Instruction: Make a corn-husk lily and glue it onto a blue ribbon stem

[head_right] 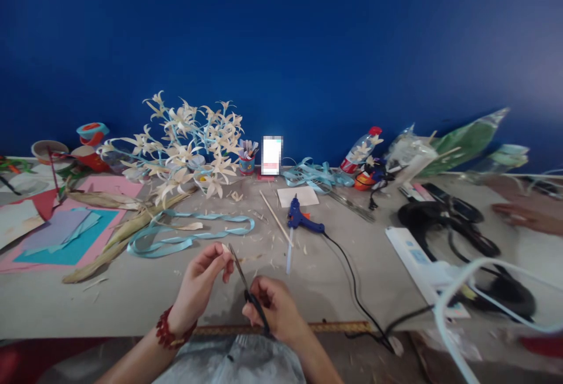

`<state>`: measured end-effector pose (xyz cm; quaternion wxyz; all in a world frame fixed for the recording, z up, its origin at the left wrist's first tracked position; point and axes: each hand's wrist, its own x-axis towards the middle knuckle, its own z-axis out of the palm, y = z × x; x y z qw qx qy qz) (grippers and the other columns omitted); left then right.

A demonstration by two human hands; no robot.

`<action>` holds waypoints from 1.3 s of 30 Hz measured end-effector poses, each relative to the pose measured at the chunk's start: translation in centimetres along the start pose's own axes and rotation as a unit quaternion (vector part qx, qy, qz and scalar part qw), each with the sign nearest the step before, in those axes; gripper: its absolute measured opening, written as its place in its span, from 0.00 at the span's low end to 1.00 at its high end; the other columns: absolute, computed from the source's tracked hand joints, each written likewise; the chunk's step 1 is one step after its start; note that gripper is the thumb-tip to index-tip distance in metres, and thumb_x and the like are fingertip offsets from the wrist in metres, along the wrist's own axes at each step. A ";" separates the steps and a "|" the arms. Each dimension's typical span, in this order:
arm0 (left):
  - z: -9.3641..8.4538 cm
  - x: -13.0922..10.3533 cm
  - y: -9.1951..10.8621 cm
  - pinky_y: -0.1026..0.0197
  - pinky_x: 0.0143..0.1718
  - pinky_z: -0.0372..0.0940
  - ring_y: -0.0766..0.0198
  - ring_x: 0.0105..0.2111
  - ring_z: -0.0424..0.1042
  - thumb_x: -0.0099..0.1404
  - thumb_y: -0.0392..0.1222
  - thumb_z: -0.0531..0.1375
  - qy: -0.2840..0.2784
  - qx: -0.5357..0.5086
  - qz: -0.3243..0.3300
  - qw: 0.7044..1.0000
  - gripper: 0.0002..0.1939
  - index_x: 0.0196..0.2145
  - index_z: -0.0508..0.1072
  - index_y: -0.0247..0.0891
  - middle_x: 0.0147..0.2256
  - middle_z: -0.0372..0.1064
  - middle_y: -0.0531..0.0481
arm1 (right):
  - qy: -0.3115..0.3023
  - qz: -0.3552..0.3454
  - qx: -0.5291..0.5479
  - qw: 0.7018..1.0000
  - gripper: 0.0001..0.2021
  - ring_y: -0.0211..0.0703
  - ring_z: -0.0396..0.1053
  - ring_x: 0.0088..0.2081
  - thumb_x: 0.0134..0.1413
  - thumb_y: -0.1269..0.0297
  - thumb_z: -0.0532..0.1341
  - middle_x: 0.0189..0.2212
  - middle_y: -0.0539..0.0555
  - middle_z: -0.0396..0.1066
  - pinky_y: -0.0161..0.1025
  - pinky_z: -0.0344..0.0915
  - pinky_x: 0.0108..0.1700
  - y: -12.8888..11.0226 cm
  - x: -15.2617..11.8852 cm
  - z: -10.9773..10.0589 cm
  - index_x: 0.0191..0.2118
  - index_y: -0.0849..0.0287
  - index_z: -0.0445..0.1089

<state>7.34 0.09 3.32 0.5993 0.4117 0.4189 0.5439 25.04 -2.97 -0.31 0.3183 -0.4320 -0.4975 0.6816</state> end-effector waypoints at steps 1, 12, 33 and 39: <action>0.0 0.0 0.0 0.67 0.25 0.57 0.71 0.21 0.61 0.65 0.44 0.61 -0.001 -0.001 -0.001 1.000 0.12 0.26 0.67 0.37 0.22 0.65 0.55 | -0.001 -0.001 0.000 1.000 0.31 0.32 0.58 0.19 0.36 0.33 0.66 0.19 0.44 0.59 0.31 0.52 0.22 0.1 0.0 0.0 0.26 0.57 0.56; -0.3 -0.1 -0.1 0.66 0.25 0.58 0.70 0.21 0.61 0.65 0.44 0.60 -0.011 0.001 -0.003 1.000 0.12 0.27 0.67 0.37 0.23 0.66 0.55 | -0.011 -0.025 -0.008 1.000 0.29 0.31 0.58 0.17 0.42 0.35 0.65 0.18 0.43 0.58 0.29 0.51 0.20 0.4 -0.4 -0.1 0.26 0.56 0.56; -1.1 0.0 1.5 0.66 0.24 0.59 0.69 0.21 0.62 0.65 0.46 0.58 -0.070 0.111 -0.002 0.991 0.14 0.25 0.68 0.36 0.23 0.65 0.53 | -0.003 -0.042 -0.105 0.994 0.27 0.34 0.52 0.21 0.44 0.37 0.64 0.18 0.44 0.56 0.32 0.48 0.22 0.3 -0.6 -0.7 0.25 0.56 0.56; -1.4 -0.1 1.6 0.67 0.23 0.59 0.68 0.21 0.61 0.65 0.45 0.58 -0.107 0.156 -0.011 0.982 0.13 0.24 0.67 0.37 0.21 0.63 0.53 | -0.023 -0.048 -0.097 0.994 0.28 0.34 0.51 0.21 0.40 0.34 0.64 0.18 0.44 0.56 0.32 0.47 0.22 -0.2 -0.3 -0.8 0.25 0.56 0.58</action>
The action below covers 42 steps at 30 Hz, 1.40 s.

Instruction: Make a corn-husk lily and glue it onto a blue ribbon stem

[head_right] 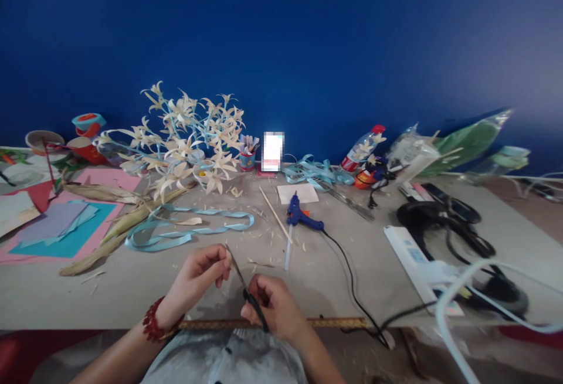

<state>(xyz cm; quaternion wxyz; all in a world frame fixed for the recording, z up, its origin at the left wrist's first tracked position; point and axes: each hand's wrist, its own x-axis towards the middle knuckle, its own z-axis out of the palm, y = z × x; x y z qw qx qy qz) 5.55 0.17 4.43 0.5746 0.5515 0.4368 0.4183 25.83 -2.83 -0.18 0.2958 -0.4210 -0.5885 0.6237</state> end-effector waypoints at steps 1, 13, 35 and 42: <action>0.0 0.0 0.0 0.67 0.22 0.59 0.68 0.20 0.61 0.65 0.44 0.57 -0.004 0.005 -0.002 1.000 0.13 0.24 0.67 0.37 0.21 0.63 0.53 | -0.001 0.000 -0.002 1.000 0.28 0.34 0.51 0.21 0.41 0.34 0.64 0.18 0.44 0.56 0.32 0.47 0.22 -0.1 0.0 0.0 0.25 0.56 0.58; -0.3 0.0 0.2 0.69 0.20 0.59 0.70 0.20 0.60 0.63 0.43 0.58 -0.028 -0.001 -0.027 0.999 0.12 0.23 0.66 0.37 0.22 0.63 0.53 | 0.004 0.021 -0.021 1.000 0.27 0.33 0.50 0.21 0.41 0.38 0.66 0.17 0.43 0.55 0.32 0.46 0.22 -0.2 0.1 -0.1 0.24 0.56 0.56; -0.9 -0.2 -0.1 0.64 0.24 0.58 0.68 0.18 0.62 0.65 0.48 0.59 -0.011 -0.084 -0.047 0.995 0.16 0.25 0.74 0.35 0.23 0.72 0.48 | 0.082 0.059 -0.500 0.860 0.12 0.48 0.73 0.34 0.49 0.59 0.66 0.34 0.53 0.75 0.36 0.56 0.32 -1.4 1.3 -0.3 0.38 0.57 0.66; -1.4 -0.1 -0.5 0.65 0.24 0.57 0.68 0.19 0.62 0.65 0.46 0.59 0.004 -0.100 -0.040 0.994 0.14 0.26 0.76 0.35 0.23 0.72 0.49 | 0.029 0.039 -0.628 0.776 0.18 0.47 0.74 0.32 0.45 0.61 0.69 0.43 0.56 0.72 0.36 0.53 0.28 -3.4 3.1 1.0 0.42 0.56 0.67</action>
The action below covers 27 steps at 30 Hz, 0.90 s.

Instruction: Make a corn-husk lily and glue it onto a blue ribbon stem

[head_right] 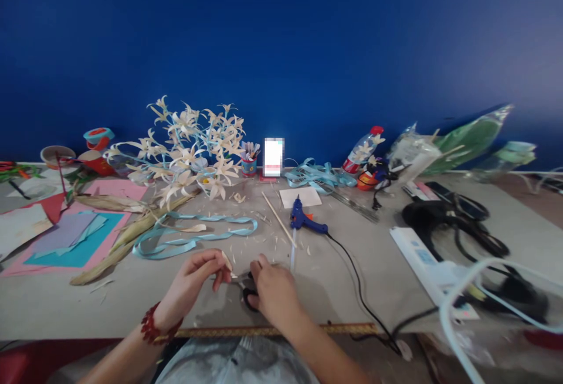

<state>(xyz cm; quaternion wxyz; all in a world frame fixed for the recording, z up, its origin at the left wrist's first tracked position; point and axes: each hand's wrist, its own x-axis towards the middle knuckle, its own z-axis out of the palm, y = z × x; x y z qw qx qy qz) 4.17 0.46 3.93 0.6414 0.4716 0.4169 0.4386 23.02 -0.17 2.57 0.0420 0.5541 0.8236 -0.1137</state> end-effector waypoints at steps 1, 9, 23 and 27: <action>0.0 0.1 0.0 0.65 0.24 0.57 0.68 0.19 0.62 0.65 0.45 0.59 -0.002 -0.002 -0.002 1.000 0.14 0.26 0.76 0.35 0.23 0.72 0.49 | -0.007 -0.013 0.001 1.000 0.18 0.47 0.74 0.31 0.44 0.61 0.69 0.43 0.55 0.72 0.35 0.52 0.27 0.1 0.3 -0.2 0.41 0.56 0.67; -0.3 1.3 0.4 0.66 0.24 0.55 0.70 0.20 0.60 0.62 0.43 0.63 -0.003 -0.056 -0.017 0.998 0.10 0.27 0.73 0.35 0.23 0.71 0.51 | -0.023 -0.092 0.264 0.960 0.13 0.39 0.68 0.28 0.45 0.60 0.70 0.28 0.47 0.72 0.33 0.54 0.29 2.9 1.7 -2.9 0.37 0.56 0.71; -0.4 4.8 -0.9 0.63 0.31 0.62 0.67 0.25 0.65 0.63 0.45 0.62 0.060 -0.028 0.129 0.989 0.10 0.37 0.75 0.35 0.30 0.71 0.50 | 0.293 -0.223 0.197 0.909 0.06 0.43 0.71 0.35 0.63 0.70 0.56 0.33 0.52 0.74 0.37 0.64 0.36 2.4 6.3 -3.6 0.37 0.56 0.69; -0.9 5.1 -1.6 0.63 0.28 0.63 0.66 0.24 0.65 0.67 0.49 0.56 0.024 -0.093 0.076 0.992 0.15 0.31 0.72 0.35 0.24 0.67 0.51 | 0.374 -0.258 0.089 0.886 0.07 0.46 0.72 0.36 0.62 0.72 0.56 0.35 0.54 0.76 0.40 0.66 0.37 3.0 7.0 -2.4 0.38 0.56 0.70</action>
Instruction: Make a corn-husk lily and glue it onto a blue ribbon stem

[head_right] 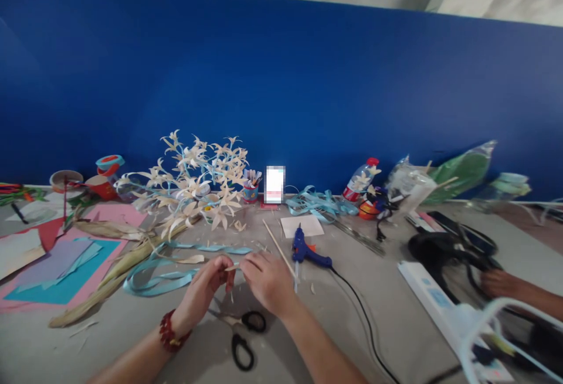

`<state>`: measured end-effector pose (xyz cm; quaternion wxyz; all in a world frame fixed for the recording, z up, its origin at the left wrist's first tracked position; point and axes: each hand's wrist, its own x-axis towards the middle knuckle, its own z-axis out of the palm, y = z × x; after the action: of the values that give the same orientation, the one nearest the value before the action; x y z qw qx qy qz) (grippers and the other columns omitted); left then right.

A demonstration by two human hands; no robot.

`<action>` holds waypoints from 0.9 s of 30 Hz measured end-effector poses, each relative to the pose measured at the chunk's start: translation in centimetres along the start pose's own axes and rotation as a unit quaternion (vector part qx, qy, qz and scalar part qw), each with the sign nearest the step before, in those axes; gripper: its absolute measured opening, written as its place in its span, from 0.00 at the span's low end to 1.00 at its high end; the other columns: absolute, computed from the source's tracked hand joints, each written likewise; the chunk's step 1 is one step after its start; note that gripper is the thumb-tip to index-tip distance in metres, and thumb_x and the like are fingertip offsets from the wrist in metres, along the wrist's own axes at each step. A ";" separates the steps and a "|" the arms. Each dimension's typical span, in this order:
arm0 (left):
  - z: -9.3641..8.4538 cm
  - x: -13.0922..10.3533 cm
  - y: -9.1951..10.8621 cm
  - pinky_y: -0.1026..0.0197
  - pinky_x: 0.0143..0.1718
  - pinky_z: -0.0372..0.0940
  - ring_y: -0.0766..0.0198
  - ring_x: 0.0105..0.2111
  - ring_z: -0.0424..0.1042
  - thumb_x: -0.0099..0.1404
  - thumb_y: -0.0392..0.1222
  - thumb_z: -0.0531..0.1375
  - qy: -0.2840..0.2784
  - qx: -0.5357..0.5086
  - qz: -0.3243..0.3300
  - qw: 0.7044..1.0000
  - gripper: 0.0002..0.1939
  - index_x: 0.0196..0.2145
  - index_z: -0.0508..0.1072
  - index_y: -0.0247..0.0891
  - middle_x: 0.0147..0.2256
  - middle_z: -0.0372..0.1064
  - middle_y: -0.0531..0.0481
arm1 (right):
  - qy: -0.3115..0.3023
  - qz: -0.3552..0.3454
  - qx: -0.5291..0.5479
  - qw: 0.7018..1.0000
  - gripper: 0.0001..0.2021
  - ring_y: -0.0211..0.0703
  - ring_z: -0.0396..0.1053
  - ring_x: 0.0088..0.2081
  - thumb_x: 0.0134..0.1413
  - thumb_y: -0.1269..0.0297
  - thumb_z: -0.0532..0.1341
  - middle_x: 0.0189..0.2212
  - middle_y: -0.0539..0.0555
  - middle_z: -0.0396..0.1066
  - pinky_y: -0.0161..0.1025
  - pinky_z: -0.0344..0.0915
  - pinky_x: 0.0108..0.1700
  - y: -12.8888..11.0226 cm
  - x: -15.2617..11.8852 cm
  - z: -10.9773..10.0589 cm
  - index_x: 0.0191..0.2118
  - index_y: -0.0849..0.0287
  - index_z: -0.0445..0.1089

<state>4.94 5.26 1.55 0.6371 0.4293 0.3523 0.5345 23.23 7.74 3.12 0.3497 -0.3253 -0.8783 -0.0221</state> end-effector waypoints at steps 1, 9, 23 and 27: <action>0.0 0.0 -0.2 0.64 0.26 0.62 0.67 0.23 0.64 0.66 0.49 0.58 0.000 -0.005 -0.015 1.000 0.14 0.29 0.71 0.35 0.23 0.65 0.52 | 0.007 -0.010 -0.009 1.000 0.07 0.46 0.72 0.35 0.62 0.72 0.56 0.35 0.54 0.76 0.40 0.67 0.37 0.1 -0.2 0.2 0.39 0.56 0.70; 0.0 -0.1 -0.8 0.67 0.24 0.62 0.70 0.21 0.63 0.62 0.46 0.63 -0.013 0.041 -0.023 0.999 0.12 0.28 0.69 0.36 0.22 0.64 0.55 | -0.012 0.178 0.299 0.937 0.10 0.41 0.72 0.34 0.60 0.72 0.55 0.38 0.54 0.74 0.37 0.70 0.37 -0.1 -0.8 0.7 0.45 0.56 0.67; 0.1 -0.4 -0.9 0.66 0.26 0.60 0.68 0.23 0.63 0.63 0.45 0.59 -0.020 0.140 0.007 0.990 0.11 0.28 0.69 0.36 0.24 0.64 0.54 | -0.054 0.321 0.453 0.830 0.07 0.35 0.65 0.25 0.58 0.62 0.60 0.25 0.47 0.66 0.31 0.61 0.27 -0.7 -0.7 1.3 0.31 0.58 0.67; -0.2 -0.2 -1.7 0.67 0.25 0.59 0.68 0.23 0.62 0.63 0.42 0.58 -0.009 0.191 0.028 0.981 0.08 0.28 0.68 0.36 0.24 0.63 0.54 | -0.058 0.309 0.407 0.858 0.04 0.35 0.65 0.26 0.56 0.64 0.60 0.26 0.47 0.67 0.31 0.60 0.27 -0.6 -0.7 1.4 0.32 0.58 0.68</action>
<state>5.31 4.99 -0.09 0.5315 0.5574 0.4301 0.4711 22.42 7.24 1.79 0.3879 -0.4095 -0.6821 0.4654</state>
